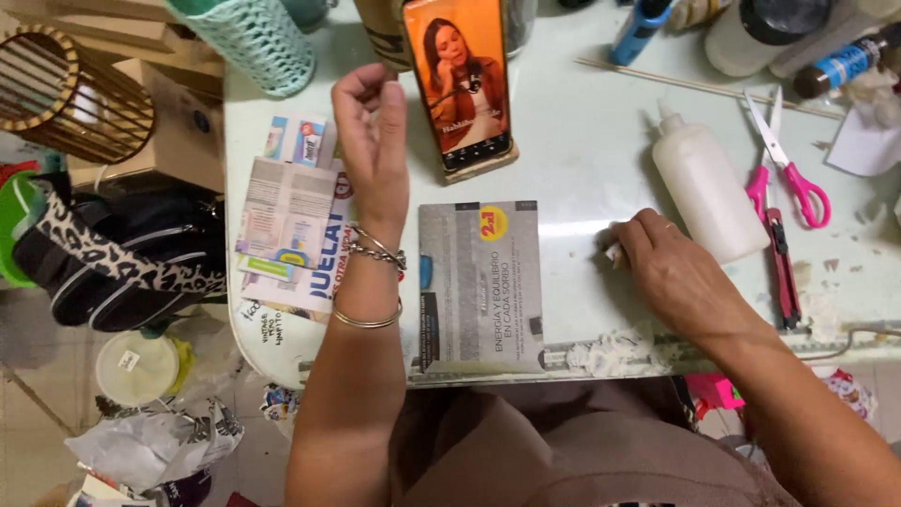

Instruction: Folding, cutting, and gluing paper to create a small craft item on a workbench.

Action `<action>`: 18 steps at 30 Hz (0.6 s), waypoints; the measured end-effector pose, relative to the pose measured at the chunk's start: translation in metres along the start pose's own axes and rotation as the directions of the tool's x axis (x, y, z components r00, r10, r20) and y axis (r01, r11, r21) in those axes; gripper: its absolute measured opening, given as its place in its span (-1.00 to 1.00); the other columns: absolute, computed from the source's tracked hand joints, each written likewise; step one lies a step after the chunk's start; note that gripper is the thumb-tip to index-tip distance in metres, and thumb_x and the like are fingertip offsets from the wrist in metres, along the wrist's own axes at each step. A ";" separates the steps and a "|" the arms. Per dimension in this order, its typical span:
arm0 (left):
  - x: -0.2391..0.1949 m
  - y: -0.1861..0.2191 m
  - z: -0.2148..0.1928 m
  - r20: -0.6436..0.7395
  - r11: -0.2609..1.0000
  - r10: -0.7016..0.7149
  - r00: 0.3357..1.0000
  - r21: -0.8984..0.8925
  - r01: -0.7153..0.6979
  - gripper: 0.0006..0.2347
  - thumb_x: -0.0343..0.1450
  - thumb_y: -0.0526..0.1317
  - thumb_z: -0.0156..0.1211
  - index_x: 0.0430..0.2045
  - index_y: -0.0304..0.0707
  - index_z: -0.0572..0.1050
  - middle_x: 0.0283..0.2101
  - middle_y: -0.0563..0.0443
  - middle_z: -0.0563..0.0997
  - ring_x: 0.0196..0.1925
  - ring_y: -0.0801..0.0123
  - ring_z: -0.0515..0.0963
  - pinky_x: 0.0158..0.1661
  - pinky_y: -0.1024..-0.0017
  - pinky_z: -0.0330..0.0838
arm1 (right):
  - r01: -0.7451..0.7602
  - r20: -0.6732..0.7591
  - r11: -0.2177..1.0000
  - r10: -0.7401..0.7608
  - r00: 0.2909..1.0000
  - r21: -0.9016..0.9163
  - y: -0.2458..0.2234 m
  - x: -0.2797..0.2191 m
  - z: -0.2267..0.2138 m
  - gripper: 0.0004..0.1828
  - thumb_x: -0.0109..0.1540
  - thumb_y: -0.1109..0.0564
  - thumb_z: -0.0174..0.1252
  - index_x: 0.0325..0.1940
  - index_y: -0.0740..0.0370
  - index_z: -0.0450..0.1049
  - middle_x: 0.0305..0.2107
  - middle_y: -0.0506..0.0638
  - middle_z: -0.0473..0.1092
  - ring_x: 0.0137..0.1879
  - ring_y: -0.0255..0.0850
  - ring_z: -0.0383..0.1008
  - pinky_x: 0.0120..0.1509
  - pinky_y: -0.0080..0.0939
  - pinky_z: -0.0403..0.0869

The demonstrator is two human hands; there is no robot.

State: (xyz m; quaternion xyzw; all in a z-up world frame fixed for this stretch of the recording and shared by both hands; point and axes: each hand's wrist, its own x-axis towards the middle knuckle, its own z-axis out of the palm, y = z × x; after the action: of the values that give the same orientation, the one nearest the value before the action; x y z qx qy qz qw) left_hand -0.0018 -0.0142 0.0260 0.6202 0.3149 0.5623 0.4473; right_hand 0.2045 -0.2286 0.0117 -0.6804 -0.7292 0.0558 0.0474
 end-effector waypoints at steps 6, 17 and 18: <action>-0.001 0.002 -0.001 0.000 0.996 0.036 0.999 -0.082 -0.035 -0.70 0.36 -0.10 0.07 -0.19 -0.32 0.26 -0.20 -0.08 0.36 -0.13 0.32 0.38 -0.07 0.50 0.38 | -0.004 0.216 1.000 0.000 0.976 0.018 -0.002 0.005 -0.013 -0.88 0.20 0.32 -0.13 -0.16 0.33 0.20 -0.23 0.11 0.21 -0.51 -0.18 0.30 -0.40 -0.18 0.41; -0.004 0.011 -0.001 -0.016 0.996 0.080 0.997 -0.027 -0.080 -0.72 0.35 -0.11 0.05 -0.20 -0.29 0.26 -0.20 -0.06 0.39 -0.15 0.35 0.42 -0.11 0.49 0.40 | -0.070 0.208 0.987 0.099 0.973 -0.142 -0.004 0.001 0.005 -0.84 0.26 0.37 -0.21 -0.31 0.16 0.12 -0.56 -0.02 0.21 -0.57 -0.27 0.12 -0.50 -0.29 0.29; -0.005 0.013 -0.001 -0.017 0.996 0.080 0.997 -0.028 -0.081 -0.72 0.35 -0.11 0.05 -0.20 -0.29 0.26 -0.20 -0.06 0.39 -0.15 0.35 0.42 -0.11 0.49 0.40 | -0.069 0.209 0.987 0.098 0.973 -0.142 -0.008 0.004 0.000 -0.84 0.26 0.37 -0.21 -0.31 0.16 0.12 -0.56 -0.02 0.21 -0.57 -0.27 0.12 -0.50 -0.29 0.29</action>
State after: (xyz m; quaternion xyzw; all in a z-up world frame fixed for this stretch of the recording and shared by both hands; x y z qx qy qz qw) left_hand -0.0048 -0.0238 0.0355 0.6213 0.2853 0.5893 0.4305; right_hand 0.1964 -0.2254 0.0130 -0.7021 -0.7028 0.0818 -0.0800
